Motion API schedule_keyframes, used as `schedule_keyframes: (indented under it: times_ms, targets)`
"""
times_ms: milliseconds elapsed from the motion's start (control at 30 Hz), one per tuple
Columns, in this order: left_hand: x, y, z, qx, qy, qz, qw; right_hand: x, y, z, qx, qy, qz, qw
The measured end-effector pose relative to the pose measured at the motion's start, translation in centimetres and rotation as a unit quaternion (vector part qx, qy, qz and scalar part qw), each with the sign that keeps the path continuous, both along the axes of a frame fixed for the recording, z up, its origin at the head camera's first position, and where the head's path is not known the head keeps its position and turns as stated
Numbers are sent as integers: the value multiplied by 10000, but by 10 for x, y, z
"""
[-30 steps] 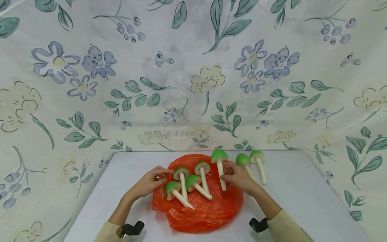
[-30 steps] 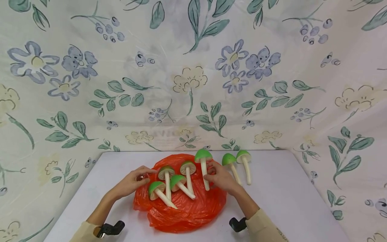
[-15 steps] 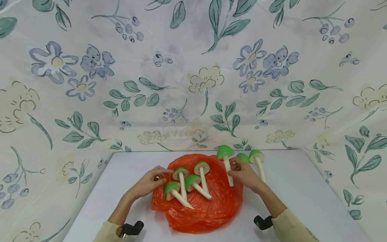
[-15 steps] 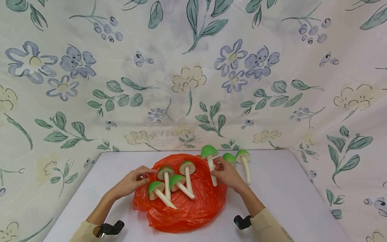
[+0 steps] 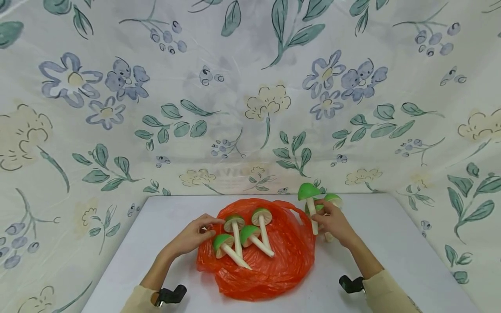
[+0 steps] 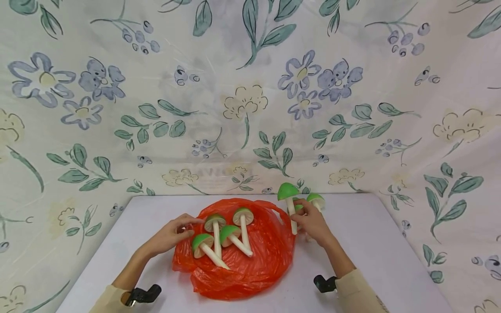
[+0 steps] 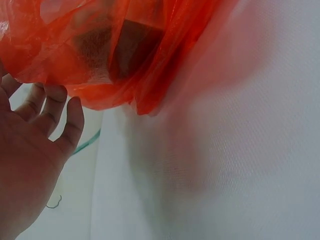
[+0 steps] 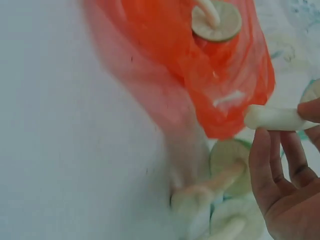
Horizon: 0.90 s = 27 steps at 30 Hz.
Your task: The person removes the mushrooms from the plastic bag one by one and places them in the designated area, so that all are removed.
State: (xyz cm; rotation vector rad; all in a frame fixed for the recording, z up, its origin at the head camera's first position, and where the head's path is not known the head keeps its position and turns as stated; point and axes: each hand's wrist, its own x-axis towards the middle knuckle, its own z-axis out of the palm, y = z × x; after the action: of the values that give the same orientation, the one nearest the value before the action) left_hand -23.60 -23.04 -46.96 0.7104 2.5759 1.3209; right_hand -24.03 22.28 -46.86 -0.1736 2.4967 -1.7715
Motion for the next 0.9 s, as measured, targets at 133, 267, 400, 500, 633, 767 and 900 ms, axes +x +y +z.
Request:
schedule_keyframes:
  times_ms: [133,267,400,500,633,767,900]
  targets:
    - [-1,-1,1,1,24,0,10000,0,14,0,-47,57,-176,9998]
    - [-1,-1,2,15,-24,-16,10000,1,26,-3,12,-13,-418,9991]
    - [0,-1,2,10,-67,11,10000,0,37,-6,53,-52,-574,9983]
    - [0,-1,2,-32,-23,13,10000,1,45,-7,36,-15,-673,9977]
    - [-1,-1,1,-73,6,8,10000,3,54,-8,38,-77,-780,9969]
    - [-2,-2,1,-41,-35,45,10000,3,62,-10,26,-84,-864,9962]
    - [-1,-2,1,-36,-48,7,10000,4,70,-13,71,-81,-944,9955]
